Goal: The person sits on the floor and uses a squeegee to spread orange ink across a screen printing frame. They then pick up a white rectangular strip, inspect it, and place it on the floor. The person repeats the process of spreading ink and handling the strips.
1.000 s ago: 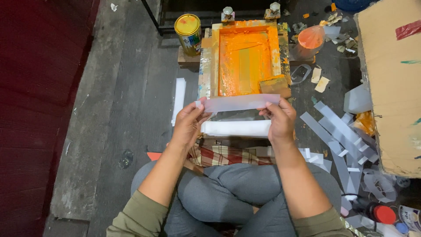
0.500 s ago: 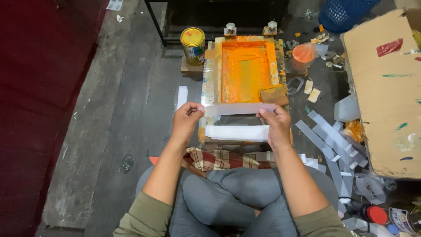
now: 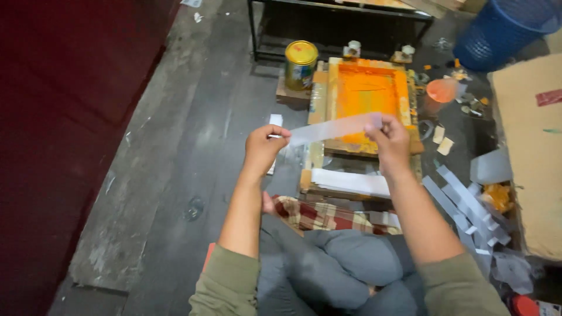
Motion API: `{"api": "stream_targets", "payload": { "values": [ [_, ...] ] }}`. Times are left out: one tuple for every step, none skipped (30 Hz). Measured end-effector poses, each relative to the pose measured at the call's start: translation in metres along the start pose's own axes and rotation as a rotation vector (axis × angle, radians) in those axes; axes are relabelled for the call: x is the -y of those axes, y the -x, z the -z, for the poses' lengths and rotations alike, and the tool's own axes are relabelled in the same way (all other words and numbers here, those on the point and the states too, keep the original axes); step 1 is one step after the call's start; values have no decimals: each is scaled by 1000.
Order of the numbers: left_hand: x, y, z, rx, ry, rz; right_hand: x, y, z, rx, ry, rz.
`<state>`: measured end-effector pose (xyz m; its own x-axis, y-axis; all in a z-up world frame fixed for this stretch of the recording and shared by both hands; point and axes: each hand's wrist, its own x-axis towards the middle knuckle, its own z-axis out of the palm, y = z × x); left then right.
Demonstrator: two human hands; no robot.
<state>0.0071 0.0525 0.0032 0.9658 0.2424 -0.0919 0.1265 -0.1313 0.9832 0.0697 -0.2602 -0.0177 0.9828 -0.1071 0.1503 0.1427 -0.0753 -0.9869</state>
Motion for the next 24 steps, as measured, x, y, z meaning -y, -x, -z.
{"api": "stream_targets", "payload": {
  "values": [
    [7,-7,4,-8,3,4,2,-15,-12,9,2,-1],
    [15,-12,8,-19,-36,5,3,-26,-23,38,11,55],
    [23,-17,12,-29,-76,6,2,-38,-34,67,19,112],
    [36,-25,10,-32,-74,15,5,-47,-47,73,22,105],
    [49,-33,8,-21,-174,33,7,-57,-60,92,56,112],
    [62,-42,6,-7,-271,50,9,-67,-72,111,92,119],
    [68,-43,6,-8,-268,59,8,-76,-86,117,96,113],
    [72,-44,4,-1,-325,109,7,-85,-99,144,114,81],
    [76,-46,2,7,-381,158,6,-94,-111,172,133,48],
    [81,-47,1,9,-377,164,3,-97,-125,174,138,43],
    [86,-49,0,30,-434,223,-1,-101,-138,209,286,99],
    [90,-51,-2,51,-490,281,-4,-106,-150,244,436,156],
    [95,-55,-2,54,-485,287,-7,-105,-160,247,441,152],
    [101,-59,-3,84,-530,339,-9,-103,-171,279,540,202],
    [106,-63,-4,114,-574,391,-12,-102,-181,312,638,253],
    [101,-61,-3,116,-569,394,-30,-110,-189,315,644,251],
    [95,-60,-2,163,-618,439,-48,-117,-196,346,806,211],
    [90,-59,0,211,-668,482,-67,-125,-204,376,968,170],
    [91,-60,0,214,-664,484,-71,-125,-210,377,972,167],
    [91,-61,-1,252,-685,484,-75,-125,-216,424,1045,159],
    [92,-62,-1,290,-705,483,-80,-125,-223,472,1117,150],
    [95,-66,-5,289,-699,488,-78,-123,-228,478,1121,150],
    [99,-70,-9,362,-751,504,-75,-120,-234,550,1182,130],
    [103,-73,-12,435,-804,519,-73,-117,-240,622,1240,110]
  ]
}}
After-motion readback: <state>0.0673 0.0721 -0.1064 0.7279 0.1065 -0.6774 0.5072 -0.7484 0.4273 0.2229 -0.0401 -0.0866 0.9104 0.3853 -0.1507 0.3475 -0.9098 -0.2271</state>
